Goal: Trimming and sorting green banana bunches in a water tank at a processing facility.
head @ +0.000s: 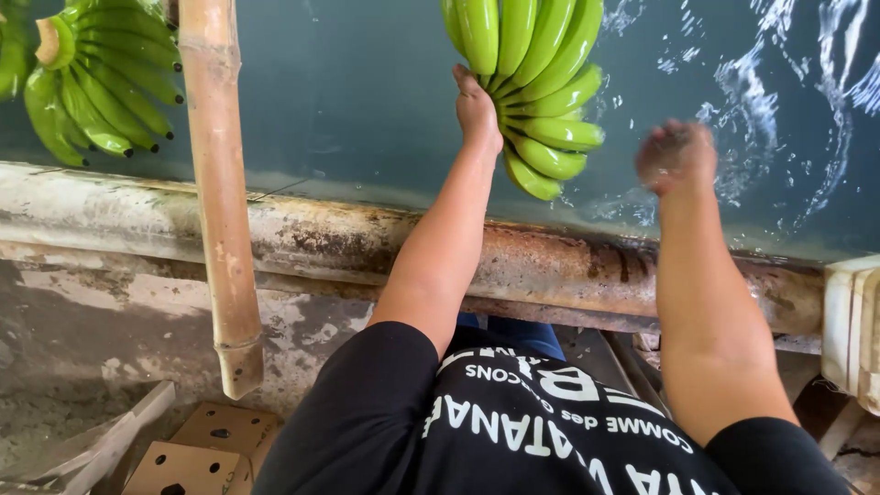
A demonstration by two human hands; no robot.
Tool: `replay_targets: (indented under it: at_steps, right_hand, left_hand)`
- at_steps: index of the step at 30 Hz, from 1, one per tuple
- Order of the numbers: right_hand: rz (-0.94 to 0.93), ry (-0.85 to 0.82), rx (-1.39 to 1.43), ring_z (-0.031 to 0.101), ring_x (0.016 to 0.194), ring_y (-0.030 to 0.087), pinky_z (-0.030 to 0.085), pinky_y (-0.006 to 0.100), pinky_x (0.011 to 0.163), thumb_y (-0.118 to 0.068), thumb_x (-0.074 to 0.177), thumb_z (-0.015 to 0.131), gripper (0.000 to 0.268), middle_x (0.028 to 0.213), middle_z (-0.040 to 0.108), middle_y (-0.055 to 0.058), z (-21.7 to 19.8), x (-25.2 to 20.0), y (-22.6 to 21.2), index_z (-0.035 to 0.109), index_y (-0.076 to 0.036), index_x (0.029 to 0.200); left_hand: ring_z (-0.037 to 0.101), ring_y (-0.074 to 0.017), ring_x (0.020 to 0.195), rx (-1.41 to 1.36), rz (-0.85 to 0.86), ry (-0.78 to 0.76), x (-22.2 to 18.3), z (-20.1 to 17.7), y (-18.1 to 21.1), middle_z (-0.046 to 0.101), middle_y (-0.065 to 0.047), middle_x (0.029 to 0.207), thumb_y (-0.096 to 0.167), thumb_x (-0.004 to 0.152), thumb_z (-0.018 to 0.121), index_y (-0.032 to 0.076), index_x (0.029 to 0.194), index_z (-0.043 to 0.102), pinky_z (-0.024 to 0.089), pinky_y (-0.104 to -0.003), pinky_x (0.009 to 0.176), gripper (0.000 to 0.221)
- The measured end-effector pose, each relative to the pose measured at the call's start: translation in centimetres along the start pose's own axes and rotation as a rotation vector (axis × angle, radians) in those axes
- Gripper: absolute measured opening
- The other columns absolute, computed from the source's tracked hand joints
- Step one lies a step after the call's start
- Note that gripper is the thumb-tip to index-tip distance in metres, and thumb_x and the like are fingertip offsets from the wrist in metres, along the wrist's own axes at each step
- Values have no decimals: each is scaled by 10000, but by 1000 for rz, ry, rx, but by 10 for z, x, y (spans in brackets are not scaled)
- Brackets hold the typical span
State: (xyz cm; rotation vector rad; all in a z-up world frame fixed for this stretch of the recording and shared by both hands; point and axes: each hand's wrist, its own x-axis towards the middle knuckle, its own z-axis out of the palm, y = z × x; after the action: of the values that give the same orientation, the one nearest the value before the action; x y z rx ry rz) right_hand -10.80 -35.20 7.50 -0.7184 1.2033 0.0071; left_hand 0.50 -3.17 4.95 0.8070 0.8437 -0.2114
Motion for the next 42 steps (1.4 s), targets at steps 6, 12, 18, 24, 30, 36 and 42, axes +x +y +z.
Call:
replay_targets:
  at_steps: [6, 12, 18, 24, 30, 36, 42]
  right_hand:
    - [-38, -697, -322, 707, 1088, 320, 562, 495, 1029, -235, 1095, 479, 251, 1139, 717, 124, 128, -180, -22, 667, -70, 1114]
    - [-401, -572, -568, 720, 1109, 272, 556, 404, 968, -91, 1119, 491, 297, 1375, 677, 143, 87, -155, -42, 593, -31, 1391]
    - [-245, -143, -704, 765, 817, 223, 596, 316, 698, -67, 1013, 481, 428, 1016, 763, 119, 12, -83, -17, 636, -105, 1410]
    - [-57, -22, -1144, 731, 841, 319, 461, 417, 706, -414, 1016, 674, 451, 911, 757, 136, -25, -37, 5, 713, -55, 1286]
    - [-205, -29, -1513, 663, 1097, 354, 513, 483, 918, -531, 909, 817, 654, 1159, 712, 208, -33, -21, 20, 715, 41, 1210]
    - [-378, -204, -1397, 623, 1135, 276, 521, 459, 937, -475, 875, 793, 656, 1252, 661, 160, 46, -80, 14, 622, -38, 1334]
    - [-313, -417, -1067, 631, 1111, 263, 555, 501, 795, -422, 893, 721, 732, 1400, 546, 92, 149, -148, 16, 424, -108, 1485]
  left_hand:
    - [615, -313, 1212, 298, 179, -144, 33, 3, -13, 634, -195, 1363, 580, 1014, 478, -76, 1426, 546, 492, -444, 1014, 777]
    - [723, -264, 1026, 1398, 380, -189, -24, 66, 27, 723, -145, 1130, 496, 1010, 603, -8, 1332, 523, 578, -403, 890, 603]
    - [632, -327, 1074, 1236, 1180, -295, -131, 58, 2, 624, -140, 1098, 197, 881, 737, 79, 1145, 568, 516, -460, 931, 335]
    - [600, -299, 1108, 516, 95, -353, -117, -7, -89, 602, -151, 1207, 492, 995, 728, 82, 1448, 513, 494, -425, 983, 648]
    - [579, -369, 1103, -47, -485, 276, -31, -35, -86, 521, -183, 1241, 764, 952, 526, 119, 1586, 276, 416, -636, 1050, 938]
    - [681, -416, 907, -364, -426, 78, 86, -109, -109, 653, -258, 1049, 505, 954, 557, 15, 1346, 551, 524, -667, 887, 628]
    - [658, -456, 827, -237, -361, 25, 95, -112, -23, 647, -274, 1047, 72, 867, 635, -6, 1229, 554, 571, -655, 717, 379]
